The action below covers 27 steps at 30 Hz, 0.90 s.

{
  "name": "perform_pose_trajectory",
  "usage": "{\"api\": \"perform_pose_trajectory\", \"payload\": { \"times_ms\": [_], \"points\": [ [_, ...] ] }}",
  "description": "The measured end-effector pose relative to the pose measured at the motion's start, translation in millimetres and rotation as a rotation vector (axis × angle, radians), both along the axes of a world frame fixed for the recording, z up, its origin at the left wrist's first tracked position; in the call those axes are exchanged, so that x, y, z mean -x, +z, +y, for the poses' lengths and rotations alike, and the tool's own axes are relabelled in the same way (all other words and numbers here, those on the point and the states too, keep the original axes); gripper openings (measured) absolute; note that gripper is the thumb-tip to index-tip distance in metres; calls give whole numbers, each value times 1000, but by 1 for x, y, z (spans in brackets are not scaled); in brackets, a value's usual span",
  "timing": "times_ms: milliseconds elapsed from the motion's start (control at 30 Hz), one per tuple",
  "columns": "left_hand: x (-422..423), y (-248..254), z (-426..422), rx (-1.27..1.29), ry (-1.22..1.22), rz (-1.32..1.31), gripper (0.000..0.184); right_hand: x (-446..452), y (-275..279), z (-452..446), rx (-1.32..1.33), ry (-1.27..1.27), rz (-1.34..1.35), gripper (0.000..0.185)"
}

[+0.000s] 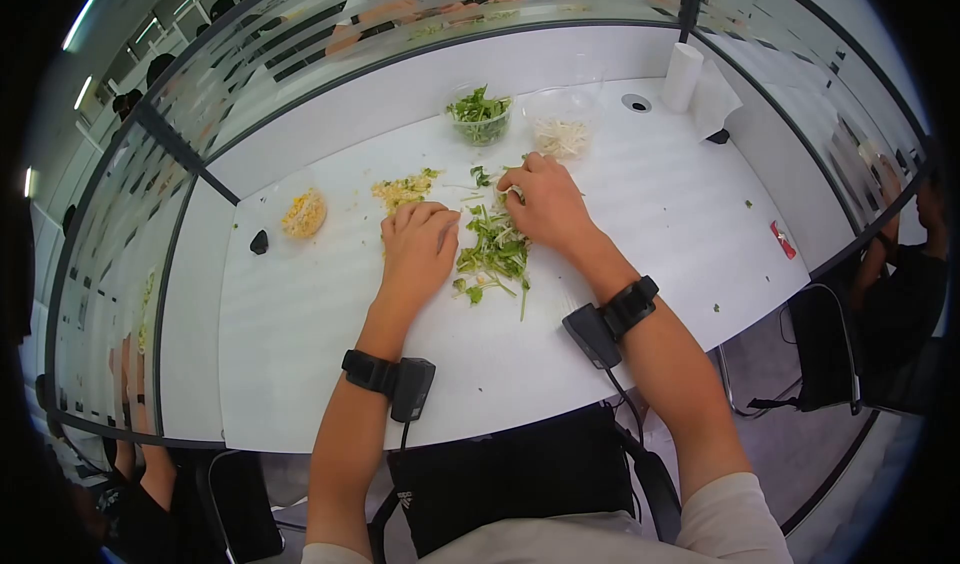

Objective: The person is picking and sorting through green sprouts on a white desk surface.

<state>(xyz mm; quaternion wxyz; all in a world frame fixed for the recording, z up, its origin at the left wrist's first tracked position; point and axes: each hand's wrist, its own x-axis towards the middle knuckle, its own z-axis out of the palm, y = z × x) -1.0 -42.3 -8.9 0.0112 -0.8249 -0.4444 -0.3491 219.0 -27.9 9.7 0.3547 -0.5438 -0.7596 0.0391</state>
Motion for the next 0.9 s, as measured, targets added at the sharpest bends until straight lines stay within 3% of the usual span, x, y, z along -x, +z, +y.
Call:
{"api": "perform_pose_trajectory", "payload": {
  "times_ms": [300,400,467,533,633,700,900],
  "points": [
    [-2,1,0,-48,-5,-51,12,2,2,-1,4,24,-34,12],
    [-2,0,1,-71,0,-65,12,3,4,1,30,23,53,10],
    [-1,3,0,-8,-4,-39,16,9,6,0,89,24,333,9],
    [-2,2,0,-8,-7,-51,16,10,7,1,81,25,345,11],
    [-2,1,-1,-15,-7,-48,17,13,13,-1,-25,40,418,10],
    [-1,1,1,-18,-16,-63,16,16,27,2,-280,75,441,9],
    [-2,0,1,-21,-20,-73,15,19,99,21,-608,-58,445,9]
  ]
}}
